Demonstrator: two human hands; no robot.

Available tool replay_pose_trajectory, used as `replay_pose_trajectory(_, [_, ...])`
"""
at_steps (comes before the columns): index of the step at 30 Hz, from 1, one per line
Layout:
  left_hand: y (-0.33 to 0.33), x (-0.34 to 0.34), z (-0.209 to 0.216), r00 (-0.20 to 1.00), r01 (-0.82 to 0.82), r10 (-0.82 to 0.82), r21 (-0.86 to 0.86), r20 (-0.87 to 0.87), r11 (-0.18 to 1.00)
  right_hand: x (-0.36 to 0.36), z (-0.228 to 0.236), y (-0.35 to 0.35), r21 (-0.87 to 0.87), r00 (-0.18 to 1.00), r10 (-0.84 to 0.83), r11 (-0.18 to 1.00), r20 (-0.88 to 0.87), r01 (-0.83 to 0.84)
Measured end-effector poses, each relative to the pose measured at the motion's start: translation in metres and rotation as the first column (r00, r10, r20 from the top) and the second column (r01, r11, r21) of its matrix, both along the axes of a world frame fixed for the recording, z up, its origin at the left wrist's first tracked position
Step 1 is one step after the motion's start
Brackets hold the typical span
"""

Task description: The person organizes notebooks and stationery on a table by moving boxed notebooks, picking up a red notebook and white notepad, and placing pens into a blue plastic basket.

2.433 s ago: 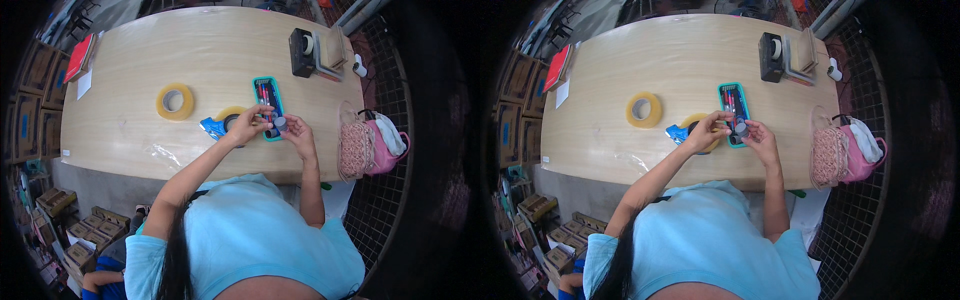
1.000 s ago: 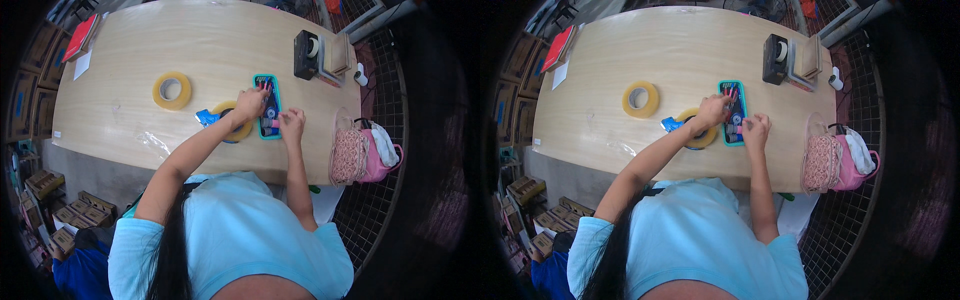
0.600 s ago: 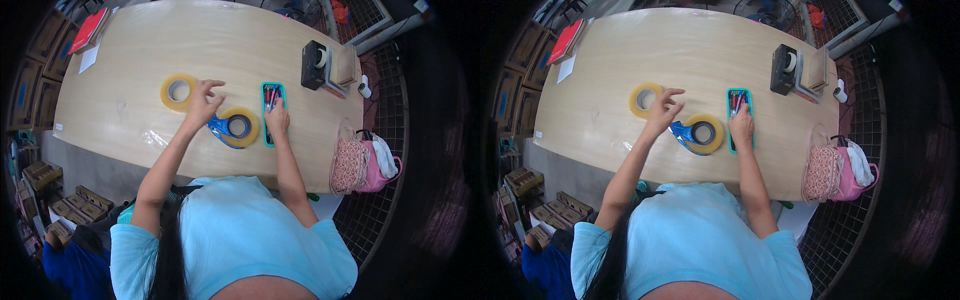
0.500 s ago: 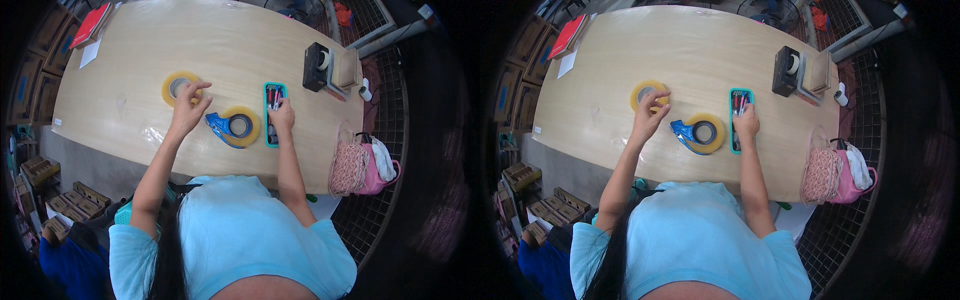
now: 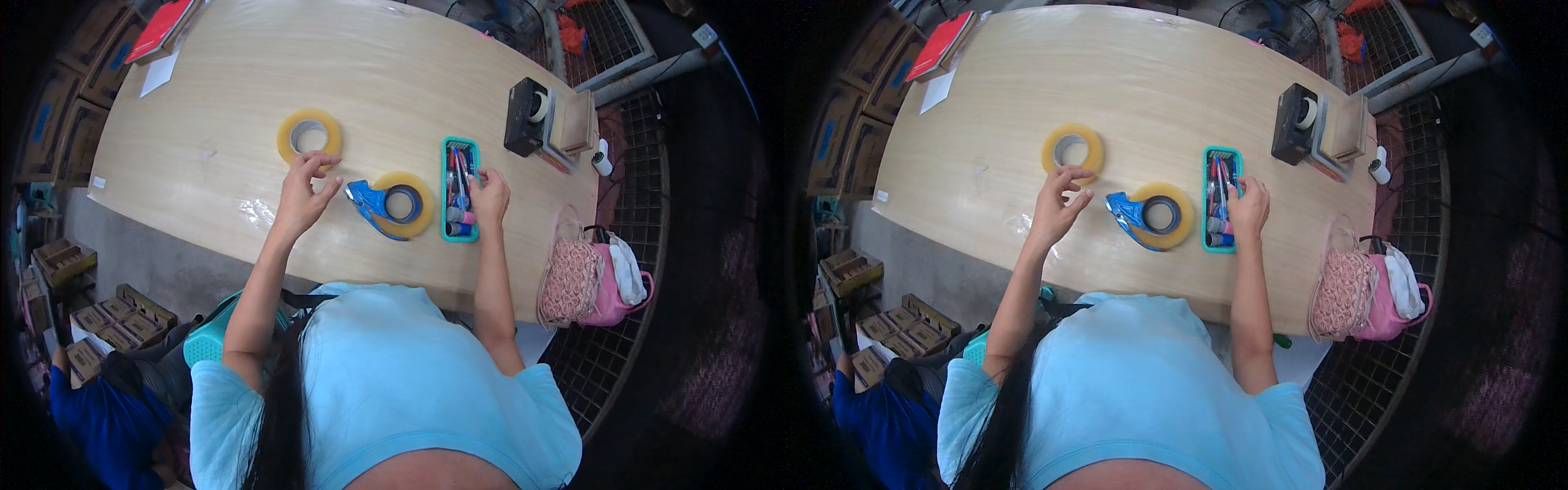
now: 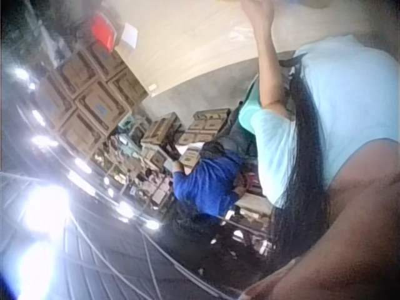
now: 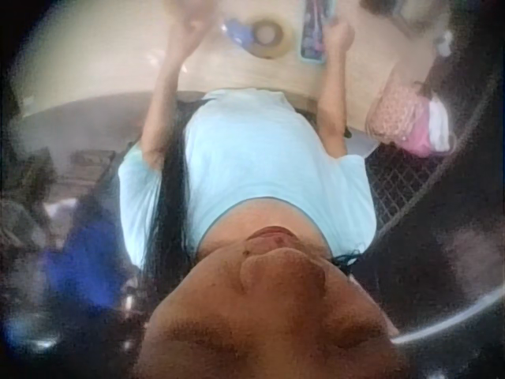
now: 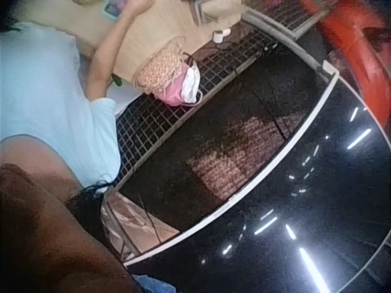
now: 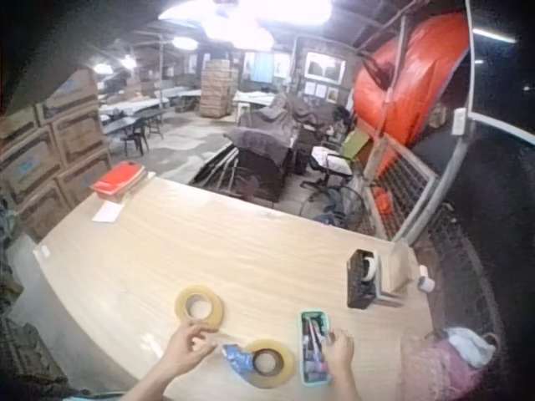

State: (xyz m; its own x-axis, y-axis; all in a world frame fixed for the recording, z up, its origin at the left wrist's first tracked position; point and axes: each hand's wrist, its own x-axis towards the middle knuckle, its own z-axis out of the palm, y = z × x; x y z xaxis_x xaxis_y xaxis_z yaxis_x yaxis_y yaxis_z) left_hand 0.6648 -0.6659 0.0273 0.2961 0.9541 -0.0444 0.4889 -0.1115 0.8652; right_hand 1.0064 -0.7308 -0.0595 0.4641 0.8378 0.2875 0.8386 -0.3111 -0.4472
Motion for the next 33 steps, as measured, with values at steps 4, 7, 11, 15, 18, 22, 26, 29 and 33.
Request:
replay_pose_trajectory(4, [0.003, -0.018, -0.002, 0.993, -0.098, 0.102, 0.061, -0.067, 0.993, -0.067, 0.044, -0.011, -0.052, 0.827, 0.351, 0.909, -0.439, -0.414])
replay_pose_trajectory(7, [0.017, -0.037, -0.033, 0.959, -0.087, 0.139, 0.21, -0.246, 0.974, -0.12, 0.036, -0.031, -0.034, 0.725, 0.659, 0.735, -0.201, -0.677])
replay_pose_trajectory(11, [0.041, -0.043, -0.068, 0.818, 0.007, 0.117, 0.214, -0.563, 0.977, -0.158, 0.035, -0.037, -0.144, 0.765, 0.575, 0.764, -0.289, -0.629])
replay_pose_trajectory(15, [0.06, -0.044, -0.099, 0.809, 0.089, 0.026, 0.167, -0.588, 0.982, -0.165, 0.039, -0.036, -0.041, 0.837, 0.499, 0.853, -0.223, -0.52])
replay_pose_trajectory(18, [0.069, -0.047, -0.109, 0.896, 0.122, -0.005, 0.234, -0.444, 0.964, -0.151, 0.041, -0.042, 0.007, 0.83, 0.473, 0.87, -0.296, -0.493])
replay_pose_trajectory(22, [0.043, -0.031, -0.065, 0.967, 0.19, -0.13, 0.282, -0.219, 0.941, -0.13, 0.064, -0.058, 0.119, 0.761, 0.466, 0.877, -0.451, -0.466])
replay_pose_trajectory(26, [0.013, -0.007, 0.042, 0.857, 0.515, -0.482, 0.248, -0.183, 0.821, -0.135, 0.138, -0.071, 0.108, 0.835, 0.543, 0.839, -0.088, -0.534])
replay_pose_trajectory(29, [-0.002, 0.001, 0.08, 0.638, 0.761, -0.742, 0.027, -0.205, 0.648, -0.133, 0.175, -0.074, -0.096, 0.696, 0.718, 0.694, 0.021, -0.713])
replay_pose_trajectory(33, [-0.023, 0.007, 0.052, 0.372, 0.927, -0.916, 0.013, -0.148, 0.375, -0.125, 0.177, -0.077, -0.235, 0.492, 0.716, 0.435, -0.496, -0.869])
